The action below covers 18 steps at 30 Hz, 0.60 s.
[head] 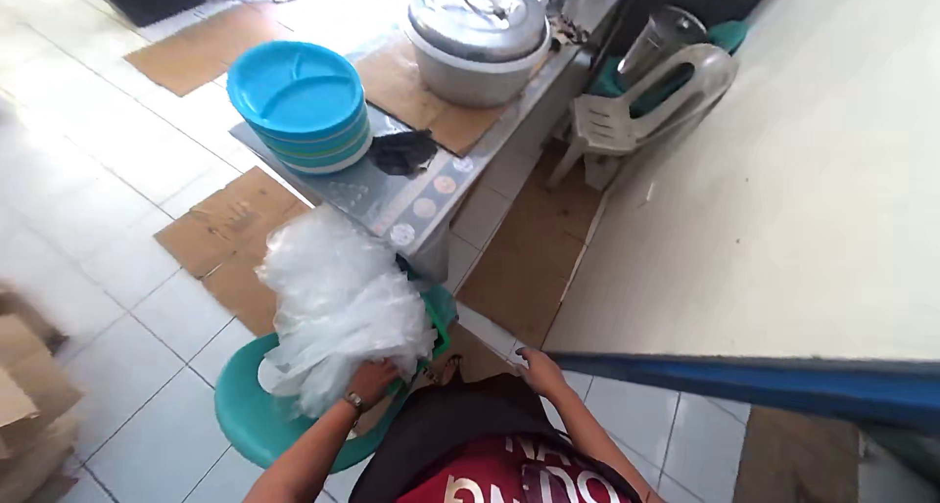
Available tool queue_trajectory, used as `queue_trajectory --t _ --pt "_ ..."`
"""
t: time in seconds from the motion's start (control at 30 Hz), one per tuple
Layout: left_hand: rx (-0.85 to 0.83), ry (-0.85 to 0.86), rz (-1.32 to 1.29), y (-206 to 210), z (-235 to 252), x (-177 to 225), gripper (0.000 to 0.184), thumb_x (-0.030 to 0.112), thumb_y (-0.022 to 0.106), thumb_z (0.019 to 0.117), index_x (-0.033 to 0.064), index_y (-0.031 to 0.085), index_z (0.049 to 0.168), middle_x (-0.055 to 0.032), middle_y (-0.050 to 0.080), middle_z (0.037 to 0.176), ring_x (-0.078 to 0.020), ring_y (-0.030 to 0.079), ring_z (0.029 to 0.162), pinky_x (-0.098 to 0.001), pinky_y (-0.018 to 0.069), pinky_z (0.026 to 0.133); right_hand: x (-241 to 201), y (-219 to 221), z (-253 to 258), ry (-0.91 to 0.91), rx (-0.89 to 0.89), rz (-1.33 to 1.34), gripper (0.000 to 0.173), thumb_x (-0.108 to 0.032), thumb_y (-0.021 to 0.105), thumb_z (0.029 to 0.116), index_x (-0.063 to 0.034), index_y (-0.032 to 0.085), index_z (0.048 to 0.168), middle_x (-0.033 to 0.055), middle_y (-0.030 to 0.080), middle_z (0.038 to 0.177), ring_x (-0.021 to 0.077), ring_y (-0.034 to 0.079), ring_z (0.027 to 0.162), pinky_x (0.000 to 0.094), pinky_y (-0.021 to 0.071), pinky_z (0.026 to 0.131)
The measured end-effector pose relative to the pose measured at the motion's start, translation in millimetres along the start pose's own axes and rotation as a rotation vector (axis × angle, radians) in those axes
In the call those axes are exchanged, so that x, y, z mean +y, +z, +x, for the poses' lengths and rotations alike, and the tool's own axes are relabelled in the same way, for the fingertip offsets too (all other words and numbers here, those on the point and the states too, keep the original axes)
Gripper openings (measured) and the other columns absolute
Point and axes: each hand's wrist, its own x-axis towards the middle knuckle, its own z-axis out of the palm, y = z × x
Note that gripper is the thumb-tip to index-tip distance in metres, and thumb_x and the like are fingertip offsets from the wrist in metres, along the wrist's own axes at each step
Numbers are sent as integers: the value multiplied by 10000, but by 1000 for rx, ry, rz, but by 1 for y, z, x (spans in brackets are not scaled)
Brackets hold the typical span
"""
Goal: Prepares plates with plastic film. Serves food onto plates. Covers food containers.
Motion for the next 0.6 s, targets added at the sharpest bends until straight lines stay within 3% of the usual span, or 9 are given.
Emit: queue_trajectory --t 0.07,0.17,0.3,0.37,0.43,0.53,0.6 --pt "37 -191 -90 -9 6 4 323 159 493 1061 1 666 1283 -244 619 1358 -440 534 1320 -630 372 1100 -25 -27 15 -92 -24 -70 434 -235 544 1056 -42 554 1444 215 581 1435 364 552 1347 549 425 1137" --pt "42 -445 -212 -24 20 15 353 155 465 1069 -71 644 1273 -297 598 1360 -465 502 1346 -616 310 1162 -66 -49 41 -321 -136 -287 355 -228 554 1043 -38 650 1327 206 642 1349 361 587 1302 559 445 1109" --pt "145 -627 -389 -25 28 36 351 106 492 1055 -113 603 1306 -328 545 1411 -473 437 1403 -592 260 1203 -116 -31 70 -776 -419 -502 303 -196 560 1046 -54 698 1276 206 673 1304 384 611 1263 600 463 1074" --pt "242 -714 -467 -27 29 47 361 117 520 1045 -117 606 1307 -327 543 1416 -470 430 1411 -569 240 1218 -135 -5 88 -931 -508 -627 344 -159 547 1047 -41 629 1359 210 607 1396 396 570 1310 609 460 1075" --pt "301 -768 -486 -22 32 57 367 122 549 1022 -108 618 1299 -312 559 1409 -456 441 1408 -571 221 1229 -146 21 102 -964 -541 -745 441 -153 569 1039 -33 522 1462 222 509 1502 412 509 1373 606 450 1090" --pt "310 -791 -562 -20 26 77 364 151 589 1005 -114 646 1248 -311 584 1372 -457 449 1399 -571 182 1248 -154 42 105 -848 -553 -872 475 -213 631 1005 -55 549 1445 276 534 1449 466 541 1311 651 468 1041" --pt "352 -779 -617 -15 15 87 370 182 619 993 -112 665 1212 -319 610 1322 -475 489 1351 -581 256 1209 -165 46 96 -753 -596 -944 435 -206 573 1038 -17 556 1429 298 541 1435 482 522 1328 660 427 1077"
